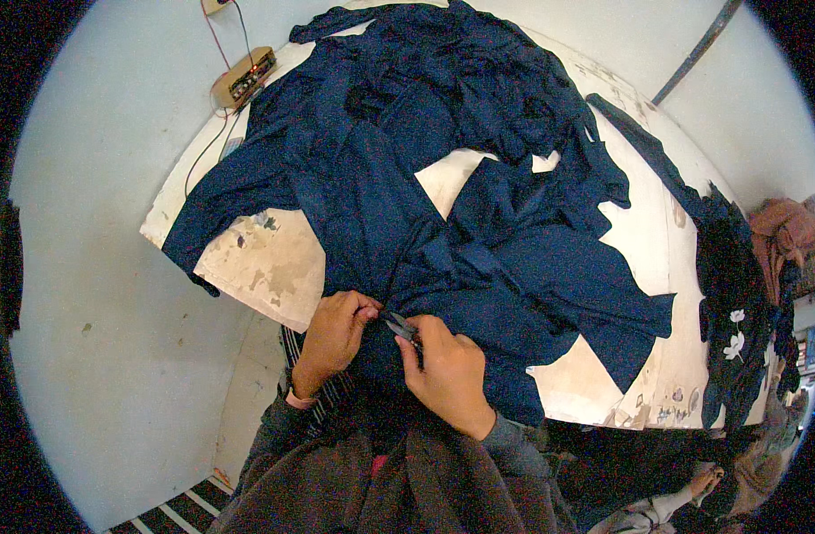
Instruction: The person uses scissors to cut a dark blue garment laid on a white table. They repeatedly reposition and fold the fabric, then snip along seams and edges. The garment is turned over and adjusted multiple times during the process.
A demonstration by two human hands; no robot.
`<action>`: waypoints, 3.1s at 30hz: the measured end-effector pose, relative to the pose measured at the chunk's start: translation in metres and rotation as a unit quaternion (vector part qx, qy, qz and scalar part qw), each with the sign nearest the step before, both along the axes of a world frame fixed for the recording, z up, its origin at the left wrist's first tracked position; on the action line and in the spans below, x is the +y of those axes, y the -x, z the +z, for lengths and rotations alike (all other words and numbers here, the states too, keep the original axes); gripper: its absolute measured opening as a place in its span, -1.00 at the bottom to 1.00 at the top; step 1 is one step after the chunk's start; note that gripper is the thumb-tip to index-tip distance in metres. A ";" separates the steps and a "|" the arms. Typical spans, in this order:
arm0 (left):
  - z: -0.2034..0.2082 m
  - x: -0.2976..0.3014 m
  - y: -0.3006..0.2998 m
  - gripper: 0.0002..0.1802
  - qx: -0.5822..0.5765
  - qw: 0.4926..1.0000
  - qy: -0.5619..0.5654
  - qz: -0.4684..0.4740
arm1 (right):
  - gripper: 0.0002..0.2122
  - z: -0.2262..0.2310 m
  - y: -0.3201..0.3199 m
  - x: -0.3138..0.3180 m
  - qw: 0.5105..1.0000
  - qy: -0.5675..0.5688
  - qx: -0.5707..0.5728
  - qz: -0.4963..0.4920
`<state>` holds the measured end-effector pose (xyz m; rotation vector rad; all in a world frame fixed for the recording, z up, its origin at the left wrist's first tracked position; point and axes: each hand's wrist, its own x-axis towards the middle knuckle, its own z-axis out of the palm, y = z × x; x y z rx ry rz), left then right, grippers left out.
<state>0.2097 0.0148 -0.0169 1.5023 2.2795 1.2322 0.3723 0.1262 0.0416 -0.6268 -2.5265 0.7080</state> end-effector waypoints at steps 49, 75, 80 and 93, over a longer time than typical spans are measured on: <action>0.008 0.011 -0.030 -0.74 0.287 0.943 -0.164 -0.036 | -0.86 0.042 -0.007 0.032 0.982 -0.159 -0.095 0.035; -0.005 -0.052 0.036 -0.85 0.103 0.964 0.044 0.243 | -0.84 0.005 0.086 -0.021 0.969 -0.193 -0.034 0.149; -0.008 -0.057 0.035 -0.82 0.160 0.954 0.069 0.244 | -0.88 -0.008 0.105 -0.027 0.952 -0.251 -0.080 0.155; -0.007 -0.087 0.035 -0.84 0.086 0.930 -0.011 0.358 | -0.86 -0.005 0.092 -0.023 0.974 -0.147 -0.080 0.153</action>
